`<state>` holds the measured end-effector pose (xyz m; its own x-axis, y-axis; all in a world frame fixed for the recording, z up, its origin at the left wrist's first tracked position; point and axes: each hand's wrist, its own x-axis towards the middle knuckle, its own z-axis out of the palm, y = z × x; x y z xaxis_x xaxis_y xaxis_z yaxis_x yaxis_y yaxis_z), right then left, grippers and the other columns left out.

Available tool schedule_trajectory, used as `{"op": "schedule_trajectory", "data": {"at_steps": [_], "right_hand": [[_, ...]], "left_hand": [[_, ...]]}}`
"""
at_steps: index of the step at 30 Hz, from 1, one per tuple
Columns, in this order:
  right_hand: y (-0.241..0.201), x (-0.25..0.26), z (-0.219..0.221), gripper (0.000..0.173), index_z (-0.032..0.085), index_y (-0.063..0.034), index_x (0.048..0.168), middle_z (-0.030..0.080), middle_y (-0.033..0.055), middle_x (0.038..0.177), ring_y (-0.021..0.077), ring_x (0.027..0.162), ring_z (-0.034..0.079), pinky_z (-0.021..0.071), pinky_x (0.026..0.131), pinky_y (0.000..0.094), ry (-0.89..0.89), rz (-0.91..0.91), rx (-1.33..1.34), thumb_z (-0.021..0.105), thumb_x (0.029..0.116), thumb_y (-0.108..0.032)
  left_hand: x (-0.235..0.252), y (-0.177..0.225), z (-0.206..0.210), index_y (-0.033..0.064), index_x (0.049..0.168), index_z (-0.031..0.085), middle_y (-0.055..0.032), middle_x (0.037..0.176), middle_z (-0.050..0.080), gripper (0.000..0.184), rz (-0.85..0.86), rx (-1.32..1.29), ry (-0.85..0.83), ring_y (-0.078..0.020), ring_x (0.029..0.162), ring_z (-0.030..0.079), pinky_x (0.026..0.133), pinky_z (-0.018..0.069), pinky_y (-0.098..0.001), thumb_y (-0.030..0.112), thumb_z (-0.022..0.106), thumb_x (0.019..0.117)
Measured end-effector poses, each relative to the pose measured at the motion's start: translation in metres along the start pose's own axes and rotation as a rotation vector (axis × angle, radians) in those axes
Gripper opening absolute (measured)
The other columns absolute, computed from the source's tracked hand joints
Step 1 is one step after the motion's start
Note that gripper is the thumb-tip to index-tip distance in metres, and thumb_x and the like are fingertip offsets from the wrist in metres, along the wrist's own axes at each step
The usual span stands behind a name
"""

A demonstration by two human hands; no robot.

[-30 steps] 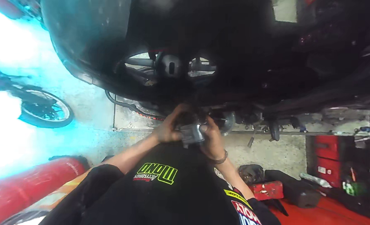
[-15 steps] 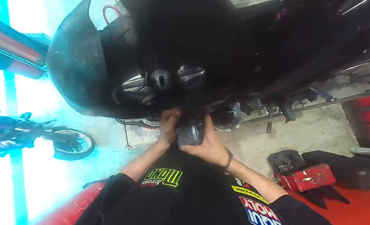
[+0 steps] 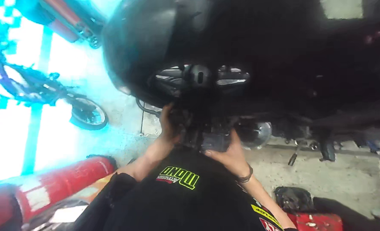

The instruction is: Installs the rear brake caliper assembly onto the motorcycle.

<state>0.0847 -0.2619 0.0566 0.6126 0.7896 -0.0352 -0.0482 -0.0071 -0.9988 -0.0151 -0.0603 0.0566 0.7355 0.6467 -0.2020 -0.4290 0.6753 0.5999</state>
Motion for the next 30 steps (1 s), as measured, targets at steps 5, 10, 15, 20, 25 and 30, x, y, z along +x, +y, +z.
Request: {"op": "schedule_trajectory", "data": {"at_steps": [5, 10, 15, 20, 25, 30], "right_hand": [[0.015, 0.005, 0.016, 0.121, 0.035, 0.0040, 0.149, 0.061, 0.0118, 0.136, 0.0114, 0.125, 0.061, 0.0524, 0.108, 0.0302, 0.048, 0.059, -0.297, 0.098, 0.0579, -0.043], [0.037, 0.013, 0.036, 0.122, 0.034, 0.0058, 0.150, 0.056, 0.0187, 0.142, 0.0164, 0.131, 0.056, 0.0479, 0.113, 0.0324, 0.124, 0.056, -0.487, 0.097, 0.0588, -0.046], [0.050, 0.025, 0.058, 0.120, 0.039, 0.0072, 0.148, 0.055, 0.0243, 0.141, 0.0265, 0.132, 0.055, 0.0458, 0.114, 0.0404, 0.195, 0.046, -0.771, 0.091, 0.0622, -0.059], [0.062, 0.034, 0.068, 0.100, 0.045, 0.0115, 0.141, 0.051, 0.0323, 0.141, 0.0408, 0.132, 0.053, 0.0443, 0.113, 0.0491, 0.184, -0.077, -0.960, 0.082, 0.0761, -0.055], [0.054, 0.021, 0.058, 0.101, 0.039, 0.0082, 0.148, 0.029, 0.0364, 0.156, 0.0562, 0.138, 0.036, 0.0333, 0.107, 0.0730, 0.070, 0.048, -1.128, 0.073, 0.0811, -0.059], [-0.019, -0.062, 0.002, 0.082, 0.056, -0.0065, 0.144, 0.044, 0.0241, 0.156, 0.0427, 0.143, 0.042, 0.0386, 0.109, 0.0652, -0.004, -0.155, -0.975, 0.079, 0.0792, -0.050]], "left_hand": [[-0.009, 0.027, -0.016, 0.0141, 0.069, 0.059, -0.0007, 0.059, 0.054, 0.064, -0.031, 0.020, -0.040, -0.0144, 0.055, 0.053, 0.058, 0.0496, -0.0342, 0.065, 0.032, 0.0961], [-0.022, 0.046, -0.047, 0.0148, 0.070, 0.056, 0.0003, 0.056, 0.047, 0.061, -0.108, -0.171, 0.059, -0.0144, 0.050, 0.048, 0.056, 0.0493, -0.0365, 0.069, 0.039, 0.0932], [-0.050, 0.038, -0.064, 0.0125, 0.101, 0.062, -0.0052, 0.071, 0.062, 0.050, -0.100, -0.212, 0.249, -0.0146, 0.060, 0.061, 0.057, 0.0555, -0.0345, 0.056, 0.037, 0.1001], [-0.080, 0.032, -0.069, 0.0105, 0.081, 0.061, -0.0052, 0.065, 0.057, 0.067, -0.139, -0.324, 0.193, -0.0196, 0.060, 0.057, 0.065, 0.0549, -0.0416, 0.070, 0.033, 0.0957], [-0.128, 0.002, -0.052, 0.0128, 0.070, 0.057, -0.0001, 0.062, 0.052, 0.066, -0.090, -0.372, 0.077, -0.0162, 0.060, 0.055, 0.068, 0.0528, -0.0372, 0.071, 0.036, 0.0935], [-0.173, -0.074, 0.000, 0.0154, 0.078, 0.064, 0.0017, 0.070, 0.062, 0.074, -0.091, -0.095, 0.118, -0.0131, 0.069, 0.062, 0.073, 0.0571, -0.0368, 0.073, 0.021, 0.0961]]}}
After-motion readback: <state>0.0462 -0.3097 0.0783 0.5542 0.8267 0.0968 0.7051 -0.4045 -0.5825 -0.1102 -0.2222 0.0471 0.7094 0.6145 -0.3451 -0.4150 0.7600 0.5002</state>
